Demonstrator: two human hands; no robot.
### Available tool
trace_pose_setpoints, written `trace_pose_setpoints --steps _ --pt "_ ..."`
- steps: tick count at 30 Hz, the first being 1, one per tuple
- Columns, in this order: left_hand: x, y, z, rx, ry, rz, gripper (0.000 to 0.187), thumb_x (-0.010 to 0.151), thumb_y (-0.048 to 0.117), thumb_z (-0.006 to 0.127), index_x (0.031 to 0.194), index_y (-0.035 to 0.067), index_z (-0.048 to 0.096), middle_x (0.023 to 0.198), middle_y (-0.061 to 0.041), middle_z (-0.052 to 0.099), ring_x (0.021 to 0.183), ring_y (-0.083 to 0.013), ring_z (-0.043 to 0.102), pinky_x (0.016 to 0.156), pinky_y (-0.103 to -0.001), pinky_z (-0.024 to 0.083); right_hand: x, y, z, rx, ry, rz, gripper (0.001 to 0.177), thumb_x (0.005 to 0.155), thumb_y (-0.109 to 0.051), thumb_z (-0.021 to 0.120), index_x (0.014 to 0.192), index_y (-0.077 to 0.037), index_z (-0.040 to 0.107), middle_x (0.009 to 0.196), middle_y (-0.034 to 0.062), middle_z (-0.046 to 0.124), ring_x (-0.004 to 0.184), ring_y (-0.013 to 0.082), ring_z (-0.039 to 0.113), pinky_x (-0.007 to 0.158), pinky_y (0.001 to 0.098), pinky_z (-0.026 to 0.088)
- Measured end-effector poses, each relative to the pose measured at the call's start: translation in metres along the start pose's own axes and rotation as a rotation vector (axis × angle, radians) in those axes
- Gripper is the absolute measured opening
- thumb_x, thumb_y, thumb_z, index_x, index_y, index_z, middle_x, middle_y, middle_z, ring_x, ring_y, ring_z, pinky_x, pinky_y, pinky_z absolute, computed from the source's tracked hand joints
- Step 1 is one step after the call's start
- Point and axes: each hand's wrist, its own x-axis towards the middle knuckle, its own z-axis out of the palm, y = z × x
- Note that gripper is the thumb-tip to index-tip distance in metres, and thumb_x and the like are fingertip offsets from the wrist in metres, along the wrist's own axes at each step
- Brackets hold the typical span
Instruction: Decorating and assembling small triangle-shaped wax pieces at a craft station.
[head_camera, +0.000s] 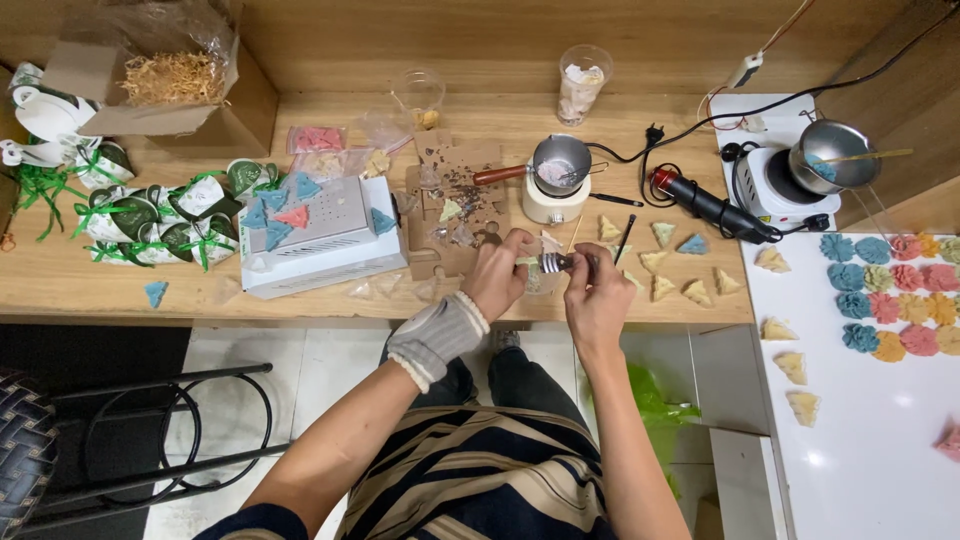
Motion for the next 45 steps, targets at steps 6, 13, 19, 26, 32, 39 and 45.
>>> trace_pose_setpoints --steps 6,13,19,26,32,39,45 --pt "-0.004 -0.001 0.003 -0.047 0.032 -0.003 0.033 0.079 -0.007 0.062 0.11 0.003 0.061 0.09 -0.021 0.075 0.084 -0.0451 0.069 0.08 -0.053 0.053 -0.004 0.001 0.001 -0.032 0.009 0.028 0.009 0.098 0.0 0.064 0.106 0.001 0.069 0.084 0.0173 0.075 0.076 0.023 0.078 0.062 0.0319 0.06" --pt "0.0 -0.008 0.004 -0.115 -0.042 -0.069 0.03 0.081 -0.007 0.06 0.109 0.002 0.06 0.093 -0.022 0.074 0.092 -0.0418 0.073 0.086 -0.048 0.057 -0.007 0.025 0.002 -0.161 0.032 0.016 0.011 0.096 0.001 0.065 0.106 0.002 0.071 0.082 0.0201 0.074 0.069 0.0277 0.073 0.063 0.0357 0.056" --pt "0.001 -0.008 -0.006 -0.106 -0.069 -0.064 0.035 0.084 -0.003 0.065 0.118 0.002 0.058 0.098 -0.023 0.074 0.092 -0.0442 0.068 0.083 -0.051 0.054 -0.004 0.064 0.004 0.228 0.084 0.213 0.012 0.101 -0.005 0.063 0.106 0.005 0.066 0.087 0.0147 0.073 0.073 0.02 0.075 0.065 0.032 0.062" --pt "-0.001 -0.046 0.012 -0.135 -0.032 -0.153 0.033 0.082 0.003 0.073 0.114 0.002 0.062 0.094 -0.017 0.075 0.083 -0.0338 0.073 0.076 -0.043 0.057 -0.033 0.165 -0.011 0.758 0.165 0.846 0.016 0.101 -0.008 0.059 0.112 0.002 0.065 0.089 0.011 0.07 0.069 0.0182 0.069 0.059 0.0302 0.056" --pt "-0.005 -0.06 0.034 -0.156 -0.013 -0.257 0.032 0.08 0.006 0.078 0.109 0.001 0.065 0.093 -0.013 0.075 0.077 -0.0238 0.076 0.07 -0.035 0.06 -0.039 0.141 0.019 0.666 0.051 0.767 0.014 0.102 -0.007 0.06 0.11 0.003 0.065 0.085 0.009 0.069 0.07 0.0156 0.068 0.062 0.0285 0.056" --pt "-0.009 -0.077 0.044 -0.201 0.011 -0.299 0.029 0.083 0.006 0.077 0.109 0.002 0.064 0.094 -0.013 0.076 0.078 -0.0225 0.075 0.071 -0.034 0.06 -0.019 0.104 0.009 0.198 -0.116 0.473 0.011 0.1 -0.003 0.057 0.104 0.002 0.066 0.075 0.0058 0.068 0.063 0.0121 0.067 0.058 0.0284 0.055" --pt "-0.004 -0.084 0.049 -0.16 -0.004 -0.277 0.033 0.082 0.006 0.077 0.113 0.003 0.064 0.093 -0.013 0.075 0.074 -0.0227 0.074 0.069 -0.034 0.059 -0.01 0.123 0.001 0.126 -0.191 0.477 0.009 0.098 -0.002 0.058 0.101 0.003 0.065 0.072 0.0088 0.067 0.059 0.013 0.066 0.055 0.0302 0.053"
